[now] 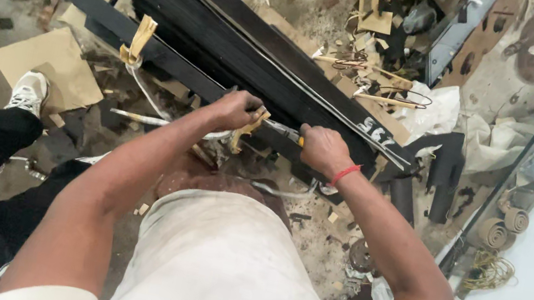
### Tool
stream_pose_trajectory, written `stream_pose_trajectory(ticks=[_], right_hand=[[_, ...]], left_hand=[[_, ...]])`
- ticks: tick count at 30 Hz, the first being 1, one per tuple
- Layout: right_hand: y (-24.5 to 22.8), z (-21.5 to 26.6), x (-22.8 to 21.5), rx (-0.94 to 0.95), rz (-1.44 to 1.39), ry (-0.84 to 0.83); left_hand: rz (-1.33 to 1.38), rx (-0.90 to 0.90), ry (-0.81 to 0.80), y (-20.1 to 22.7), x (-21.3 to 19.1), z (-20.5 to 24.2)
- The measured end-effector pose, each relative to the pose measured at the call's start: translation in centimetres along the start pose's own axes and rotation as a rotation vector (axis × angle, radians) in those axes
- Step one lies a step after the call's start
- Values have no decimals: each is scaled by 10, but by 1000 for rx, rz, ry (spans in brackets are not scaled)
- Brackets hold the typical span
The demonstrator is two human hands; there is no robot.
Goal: The person uses yellow-handled pliers to cut white cords attached to a black metal frame. The cords are cut one by one and fall to the floor. The person continues cutting cords along the length of the frame.
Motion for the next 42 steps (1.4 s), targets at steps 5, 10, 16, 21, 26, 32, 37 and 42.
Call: stream_pose_trajectory(ticks=[5, 10, 16, 21, 26, 32, 37, 42], right_hand=[[2, 4, 12, 44, -55, 2], [0, 14, 37, 50, -273, 109], [-13, 57, 73, 296, -787, -152], [-50, 74, 48, 179, -1833, -88], [-126, 49, 28, -169, -2426, -234], [-163, 36, 40, -113, -2648, -314], [-155, 24, 52, -119, -2736, -184], [-139, 23, 90, 291, -2592, -199]], left_hand=[[183, 5, 177, 11, 11, 35], [156, -81, 253, 17, 9, 38], [89, -35, 408, 33, -13, 60], [230, -33, 430, 62, -21, 99], [934, -329, -260, 61, -8, 101], [908, -555, -168, 42, -22, 107], [427, -474, -151, 40, -38, 81], [221, -381, -112, 35, -38, 66]])
Point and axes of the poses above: each hand's wrist, its own z-axis away from the middle knuckle, its own x-axis out of the palm, y = z × x, the point moved 5 cm from there along -z, towards the middle knuckle, and after that the axes turned 4 degrees about -x, right-handed, at the moved point
